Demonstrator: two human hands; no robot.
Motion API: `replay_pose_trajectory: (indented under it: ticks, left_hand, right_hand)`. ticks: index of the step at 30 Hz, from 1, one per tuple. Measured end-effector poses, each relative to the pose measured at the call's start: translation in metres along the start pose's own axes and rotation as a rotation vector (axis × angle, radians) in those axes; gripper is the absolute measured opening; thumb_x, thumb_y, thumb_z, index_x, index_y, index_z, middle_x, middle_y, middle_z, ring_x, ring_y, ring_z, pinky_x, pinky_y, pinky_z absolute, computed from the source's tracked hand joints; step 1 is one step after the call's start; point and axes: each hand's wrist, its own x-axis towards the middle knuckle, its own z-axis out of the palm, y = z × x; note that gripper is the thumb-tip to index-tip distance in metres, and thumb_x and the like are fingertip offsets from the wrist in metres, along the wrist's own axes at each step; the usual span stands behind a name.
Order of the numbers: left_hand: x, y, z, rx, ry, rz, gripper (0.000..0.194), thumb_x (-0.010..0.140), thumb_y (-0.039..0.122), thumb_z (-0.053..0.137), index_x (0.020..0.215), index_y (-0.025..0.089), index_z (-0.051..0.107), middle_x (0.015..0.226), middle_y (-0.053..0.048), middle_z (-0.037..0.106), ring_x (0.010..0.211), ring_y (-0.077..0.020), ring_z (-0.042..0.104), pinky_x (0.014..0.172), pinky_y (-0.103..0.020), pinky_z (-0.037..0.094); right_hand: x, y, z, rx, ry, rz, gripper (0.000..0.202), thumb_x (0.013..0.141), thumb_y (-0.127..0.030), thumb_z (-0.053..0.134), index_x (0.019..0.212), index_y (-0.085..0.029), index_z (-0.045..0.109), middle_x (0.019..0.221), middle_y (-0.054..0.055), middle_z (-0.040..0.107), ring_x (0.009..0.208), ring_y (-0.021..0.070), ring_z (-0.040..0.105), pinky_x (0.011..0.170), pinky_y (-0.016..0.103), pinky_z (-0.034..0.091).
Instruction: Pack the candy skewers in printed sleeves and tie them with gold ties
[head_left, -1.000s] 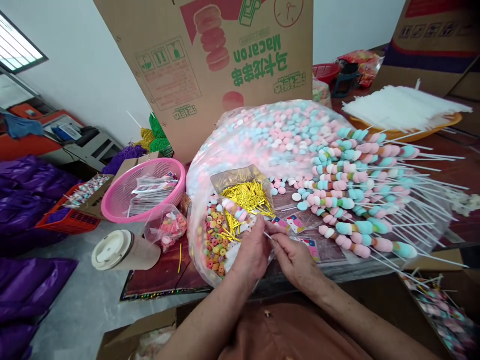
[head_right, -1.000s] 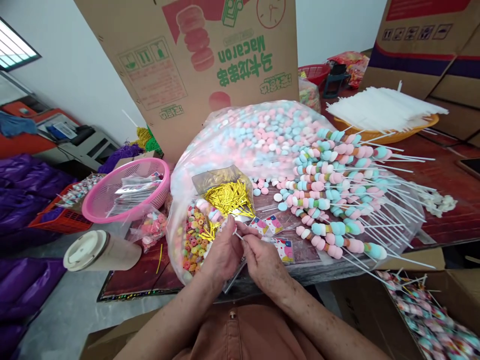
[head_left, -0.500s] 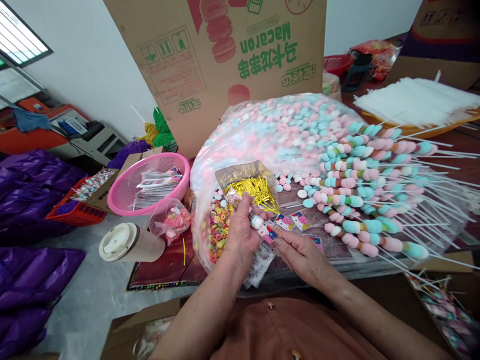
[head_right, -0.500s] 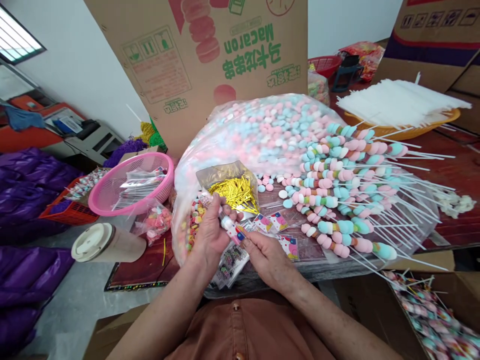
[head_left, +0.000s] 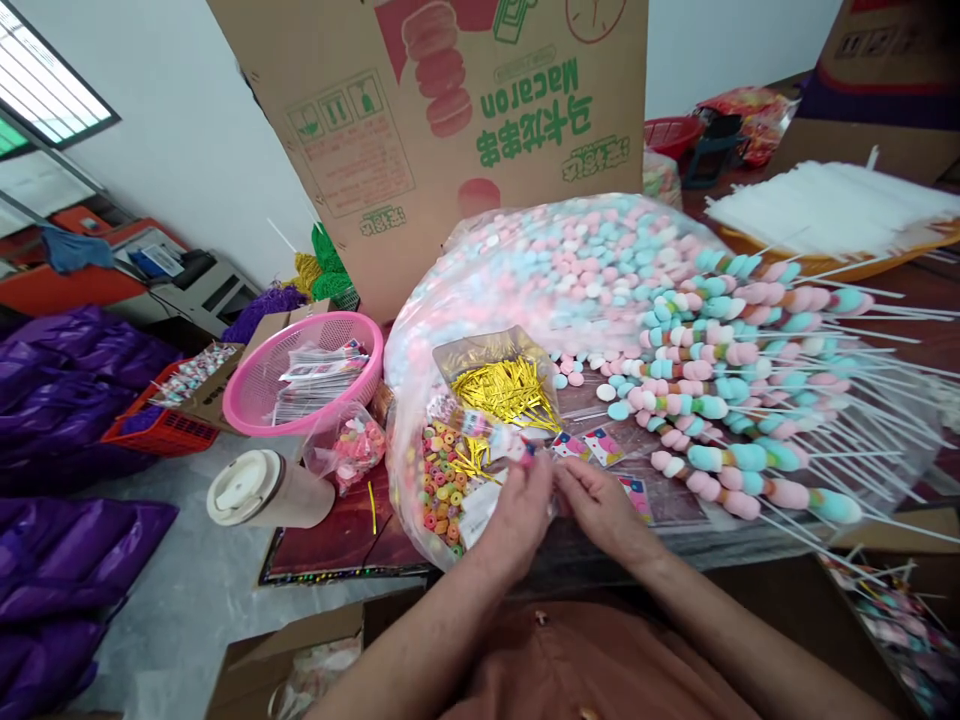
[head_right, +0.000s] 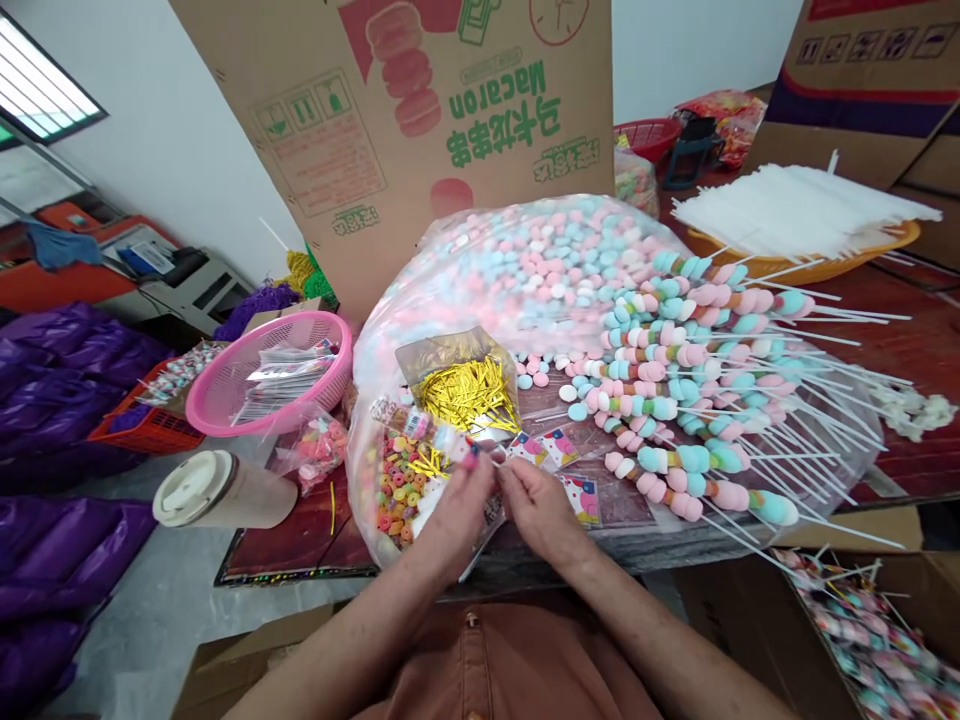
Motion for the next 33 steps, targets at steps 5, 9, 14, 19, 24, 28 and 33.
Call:
replay_pose_trajectory:
  ticks: [5,9,14,19,24,28,33]
  left_hand:
    - [-0.024,0.071,-0.063,0.829,-0.564,0.389,0.018,0.080,0.034,0.055,0.081,0.022,0.069,0.067,-0.001,0.065,0.062,-0.0157,0.056,0.063,-0.026,0.041]
    - [0.004,0.100,-0.097,1.345,-0.103,0.799,0.058,0.061,0.050,0.070,0.111,0.023,0.060,0.110,-0.012,0.061,0.104,-0.0320,0.050,0.093,-0.046,0.030]
    - [0.023,0.050,-0.099,1.208,-0.475,0.604,0.025,0.078,0.042,0.056,0.094,0.025,0.065,0.071,-0.002,0.066,0.065,-0.0176,0.059,0.070,-0.027,0.041]
    - [0.012,0.012,-0.083,0.791,-0.454,0.323,0.021,0.081,0.037,0.052,0.082,0.023,0.066,0.067,0.000,0.061,0.061,-0.0146,0.053,0.057,-0.020,0.036]
    - [0.011,0.007,-0.067,0.404,-0.221,0.153,0.025,0.080,0.041,0.052,0.071,0.020,0.062,0.059,0.002,0.050,0.054,-0.0125,0.042,0.051,-0.021,0.032]
    - [0.006,0.009,-0.064,0.303,-0.275,0.055,0.032,0.078,0.046,0.053,0.062,0.018,0.059,0.057,0.002,0.050,0.054,-0.0119,0.041,0.051,-0.021,0.032]
    - [-0.004,0.008,-0.065,0.077,-0.509,-0.265,0.023,0.072,0.039,0.062,0.069,0.016,0.062,0.061,0.001,0.055,0.054,-0.0099,0.044,0.053,-0.021,0.035]
  right_hand:
    - [-0.003,-0.005,-0.037,-0.047,-0.252,-0.067,0.039,0.092,-0.039,0.032,0.059,-0.020,0.042,0.055,-0.003,0.045,0.052,0.0109,0.043,0.052,0.022,0.034]
    - [-0.004,-0.019,-0.052,-0.092,-0.368,-0.112,0.039,0.093,-0.039,0.030,0.061,-0.020,0.042,0.058,-0.003,0.045,0.053,0.0102,0.043,0.052,0.021,0.034]
    - [0.004,-0.023,-0.053,-0.251,-0.389,-0.173,0.035,0.093,-0.035,0.031,0.064,-0.019,0.044,0.058,-0.003,0.046,0.055,0.0110,0.042,0.052,0.022,0.033]
    - [0.020,-0.015,-0.042,-0.335,-0.356,-0.240,0.031,0.090,-0.032,0.036,0.067,-0.019,0.050,0.058,-0.002,0.048,0.054,0.0112,0.041,0.051,0.023,0.031]
    - [0.023,-0.009,-0.010,0.048,-0.193,-0.029,0.028,0.085,-0.041,0.044,0.091,-0.017,0.056,0.065,-0.002,0.054,0.055,0.0112,0.047,0.048,0.021,0.036]
    - [0.013,-0.014,0.013,-0.036,-0.167,-0.096,0.028,0.088,-0.034,0.039,0.070,-0.018,0.054,0.056,-0.002,0.052,0.053,0.0111,0.046,0.051,0.023,0.036]
    - [0.012,-0.017,0.016,-0.139,-0.160,-0.155,0.028,0.084,-0.031,0.044,0.059,-0.019,0.048,0.054,-0.001,0.052,0.051,0.0116,0.046,0.050,0.023,0.034]
